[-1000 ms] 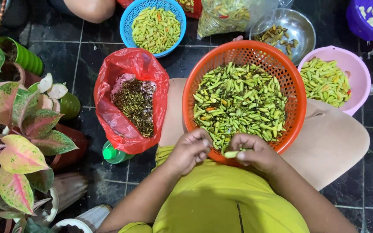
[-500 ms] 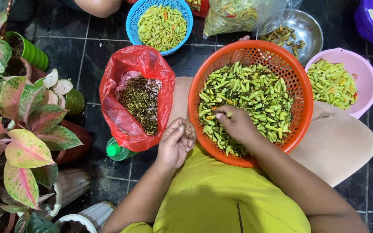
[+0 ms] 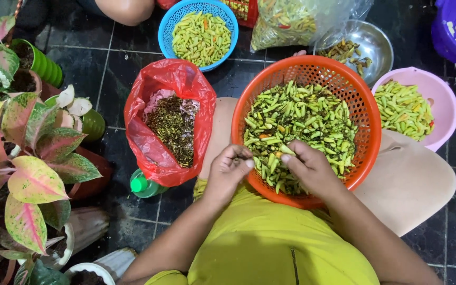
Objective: A person sits on the floor and manually cleans small green vegetable buds, removing stems and sorting them into a basket.
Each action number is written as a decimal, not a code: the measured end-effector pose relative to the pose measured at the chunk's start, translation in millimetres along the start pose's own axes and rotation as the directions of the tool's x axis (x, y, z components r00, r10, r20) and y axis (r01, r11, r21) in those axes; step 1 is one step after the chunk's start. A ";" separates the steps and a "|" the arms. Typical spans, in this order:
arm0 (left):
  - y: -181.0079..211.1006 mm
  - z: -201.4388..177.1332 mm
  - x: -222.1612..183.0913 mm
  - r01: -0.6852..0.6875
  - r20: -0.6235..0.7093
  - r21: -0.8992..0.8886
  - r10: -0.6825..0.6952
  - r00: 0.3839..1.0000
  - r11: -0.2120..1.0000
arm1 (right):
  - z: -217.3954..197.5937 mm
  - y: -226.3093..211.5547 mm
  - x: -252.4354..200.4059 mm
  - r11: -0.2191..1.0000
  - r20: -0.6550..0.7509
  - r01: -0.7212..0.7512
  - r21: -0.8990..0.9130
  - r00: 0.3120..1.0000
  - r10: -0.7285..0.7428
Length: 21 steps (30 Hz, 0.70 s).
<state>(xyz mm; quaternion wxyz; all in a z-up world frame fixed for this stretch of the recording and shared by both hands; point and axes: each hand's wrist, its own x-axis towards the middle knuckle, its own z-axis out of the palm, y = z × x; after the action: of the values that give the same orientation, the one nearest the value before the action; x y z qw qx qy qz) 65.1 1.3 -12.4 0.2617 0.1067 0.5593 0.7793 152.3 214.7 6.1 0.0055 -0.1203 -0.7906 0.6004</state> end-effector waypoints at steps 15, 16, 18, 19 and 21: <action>-21.2 27.2 12.6 0.325 0.159 -0.331 -0.287 0.945 0.886 | 4.3 38.0 -19.8 0.791 0.099 -0.007 0.612 0.993 -0.068; -17.8 25.1 15.6 0.333 0.161 -0.365 -0.293 0.942 0.870 | 5.6 40.7 -19.0 0.716 0.074 -0.020 0.698 0.996 -0.043; -19.9 22.5 15.3 0.307 0.183 -0.278 -0.263 0.947 0.910 | 2.9 35.9 -18.3 0.768 0.038 0.022 0.640 0.998 -0.060; -21.8 20.9 12.5 0.285 0.208 -0.190 -0.245 0.947 0.940 | 2.9 34.2 -20.9 0.814 0.002 0.056 0.579 0.998 -0.070; -19.6 25.3 7.9 0.319 0.221 -0.180 -0.277 0.935 0.931 | 0.6 18.0 -17.0 0.896 -0.031 0.121 0.426 0.992 -0.120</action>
<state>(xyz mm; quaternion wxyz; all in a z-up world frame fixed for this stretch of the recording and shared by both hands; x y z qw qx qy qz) 75.7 30.8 -22.6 0.4400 0.0662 0.4544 0.7717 172.0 215.3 -8.9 0.0705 -0.0682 -0.6458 0.7572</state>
